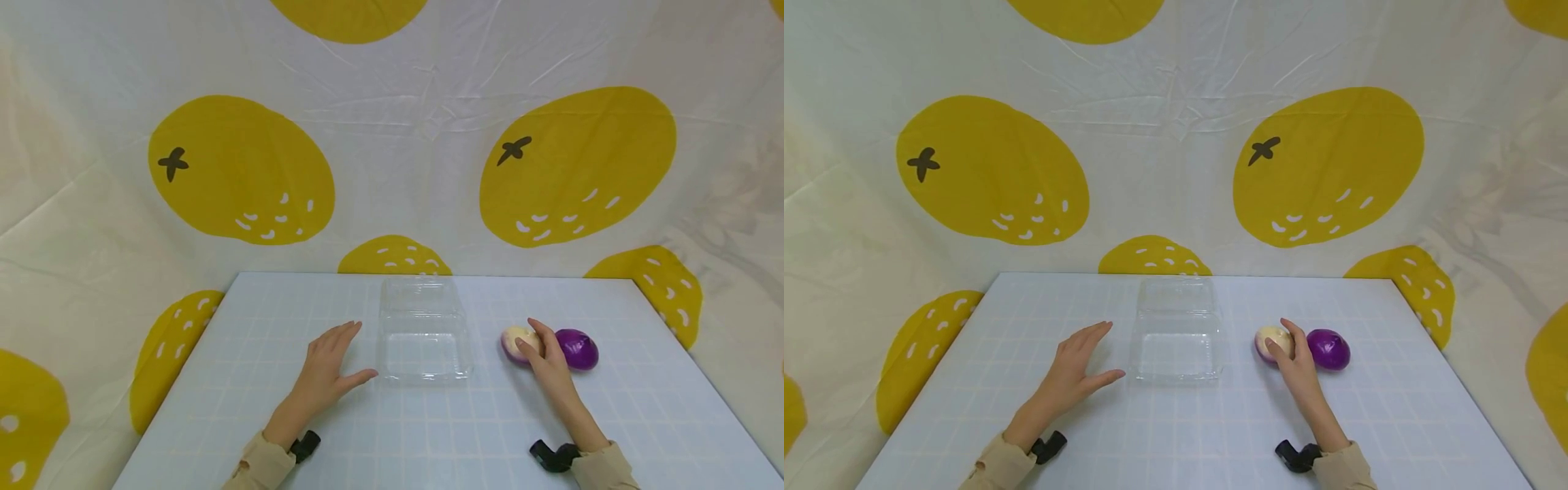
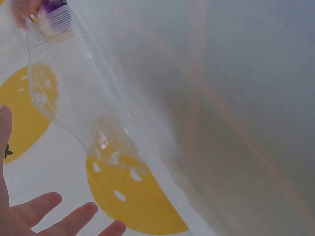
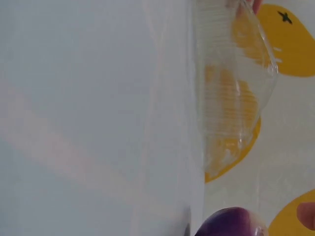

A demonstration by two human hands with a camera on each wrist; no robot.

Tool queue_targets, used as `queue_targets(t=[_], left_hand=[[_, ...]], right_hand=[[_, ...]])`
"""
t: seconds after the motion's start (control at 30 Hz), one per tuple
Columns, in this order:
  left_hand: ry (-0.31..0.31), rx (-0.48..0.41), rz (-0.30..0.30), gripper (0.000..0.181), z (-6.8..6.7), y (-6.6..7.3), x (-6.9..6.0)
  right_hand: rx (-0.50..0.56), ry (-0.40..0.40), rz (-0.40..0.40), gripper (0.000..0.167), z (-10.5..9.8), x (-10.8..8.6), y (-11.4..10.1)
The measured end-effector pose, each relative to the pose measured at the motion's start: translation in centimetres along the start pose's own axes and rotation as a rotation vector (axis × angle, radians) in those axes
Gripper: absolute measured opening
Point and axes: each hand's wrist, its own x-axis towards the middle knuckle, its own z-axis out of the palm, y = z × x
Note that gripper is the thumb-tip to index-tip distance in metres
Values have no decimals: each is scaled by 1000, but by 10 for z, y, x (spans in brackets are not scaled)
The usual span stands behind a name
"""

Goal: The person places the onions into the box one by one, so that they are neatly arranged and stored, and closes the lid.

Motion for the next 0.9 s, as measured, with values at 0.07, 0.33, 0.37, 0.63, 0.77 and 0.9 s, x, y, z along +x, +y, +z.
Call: queue_targets(t=[0.07, 0.33, 0.37, 0.63, 0.77, 0.9], left_hand=[[-22, -21, -9, 89, 2, 1, 3], [-137, -50, -58, 103, 11, 7, 17], [-144, -54, -53, 103, 12, 8, 19], [-242, -15, -46, 114, 17, 10, 31], [-331, -2, -64, 122, 20, 11, 35], [-397, 35, -78, 126, 24, 13, 39]], right_hand=[[1, -3, 23, 65, 0, 2, -1], [74, -16, 126, 64, 1, 11, -5], [92, -19, 143, 64, 2, 12, -7], [174, -39, 237, 75, 7, 21, -12], [191, -57, 245, 76, 8, 24, -14], [176, -82, 253, 81, 9, 25, -14]])
